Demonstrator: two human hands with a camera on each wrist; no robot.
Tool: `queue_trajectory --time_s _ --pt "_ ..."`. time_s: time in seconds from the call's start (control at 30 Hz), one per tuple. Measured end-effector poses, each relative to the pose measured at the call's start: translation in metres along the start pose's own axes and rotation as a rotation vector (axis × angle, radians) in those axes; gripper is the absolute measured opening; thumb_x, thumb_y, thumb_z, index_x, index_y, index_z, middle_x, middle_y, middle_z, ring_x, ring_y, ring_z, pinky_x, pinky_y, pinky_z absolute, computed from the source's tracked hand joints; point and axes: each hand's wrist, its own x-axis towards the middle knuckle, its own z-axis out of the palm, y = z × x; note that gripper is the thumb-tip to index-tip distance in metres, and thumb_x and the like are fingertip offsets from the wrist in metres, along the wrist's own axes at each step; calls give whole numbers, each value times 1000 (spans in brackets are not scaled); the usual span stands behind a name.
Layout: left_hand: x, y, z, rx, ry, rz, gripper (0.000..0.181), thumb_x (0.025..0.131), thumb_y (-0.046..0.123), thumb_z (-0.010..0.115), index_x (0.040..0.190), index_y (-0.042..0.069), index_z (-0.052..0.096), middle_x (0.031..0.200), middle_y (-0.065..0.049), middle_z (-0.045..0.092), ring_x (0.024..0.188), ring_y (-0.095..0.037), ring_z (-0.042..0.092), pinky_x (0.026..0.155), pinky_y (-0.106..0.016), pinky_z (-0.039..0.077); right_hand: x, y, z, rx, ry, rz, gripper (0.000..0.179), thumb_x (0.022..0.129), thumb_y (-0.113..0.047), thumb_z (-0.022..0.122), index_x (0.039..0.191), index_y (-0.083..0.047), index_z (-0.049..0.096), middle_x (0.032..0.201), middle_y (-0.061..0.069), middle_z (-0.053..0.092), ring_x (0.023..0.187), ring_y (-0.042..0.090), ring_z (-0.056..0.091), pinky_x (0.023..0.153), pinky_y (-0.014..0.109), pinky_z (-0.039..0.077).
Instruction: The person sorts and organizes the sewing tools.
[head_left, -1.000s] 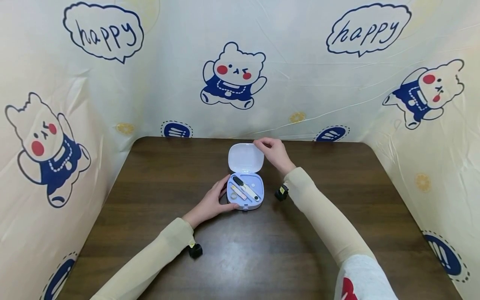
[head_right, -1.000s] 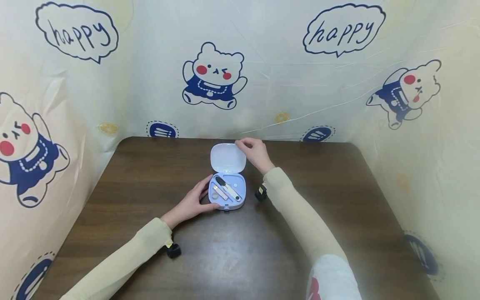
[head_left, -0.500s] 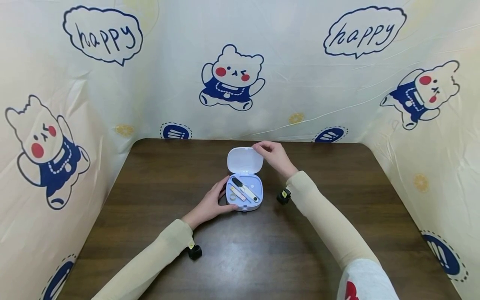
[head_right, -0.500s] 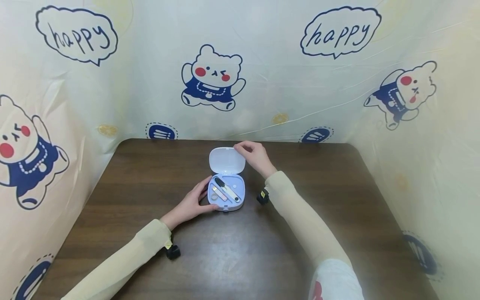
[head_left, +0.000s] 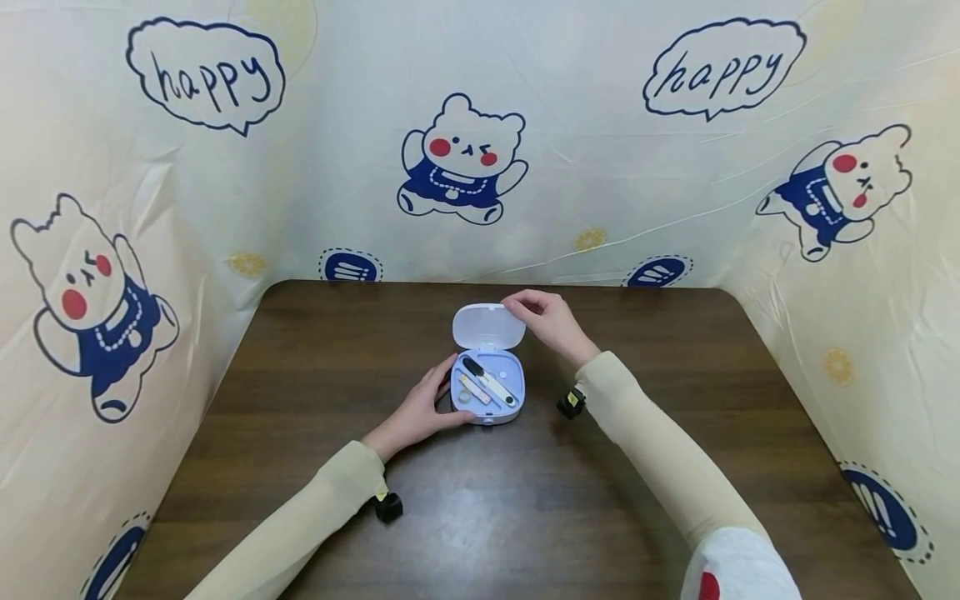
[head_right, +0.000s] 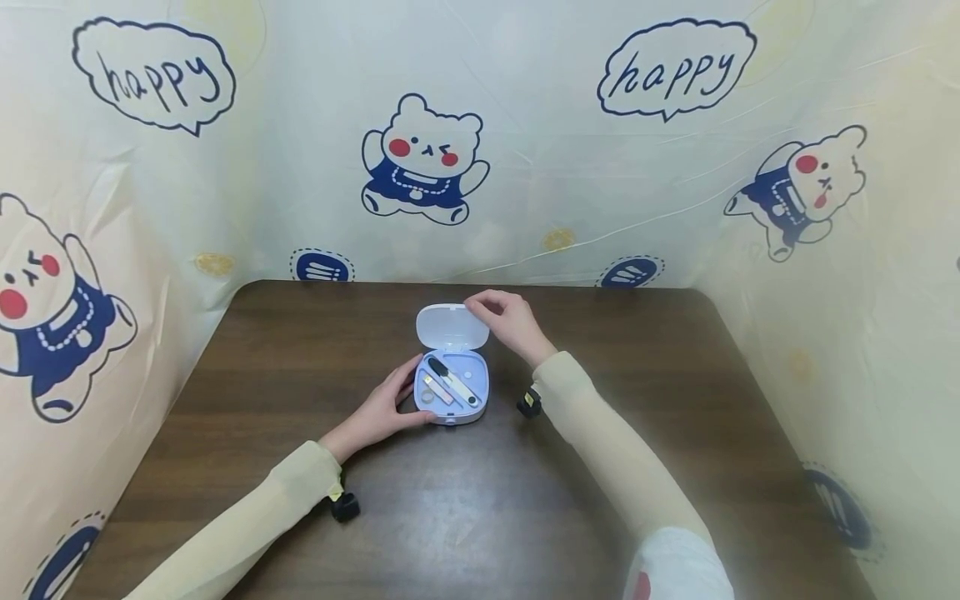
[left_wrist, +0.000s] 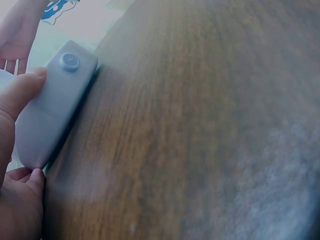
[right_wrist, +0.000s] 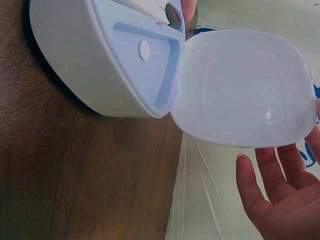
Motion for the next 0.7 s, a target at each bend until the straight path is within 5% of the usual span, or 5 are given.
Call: queue_trajectory --time_s 0.7 --pt "0 -1 -1 21 -12 -25 110 86 32 88 167 10 17 169 -14 23 154 -25 32 121 -37 35 -18 0 0 -130 -26 -74 23 104 -25 68 120 -11 77 117 5 72 102 22 66 90 41 59"
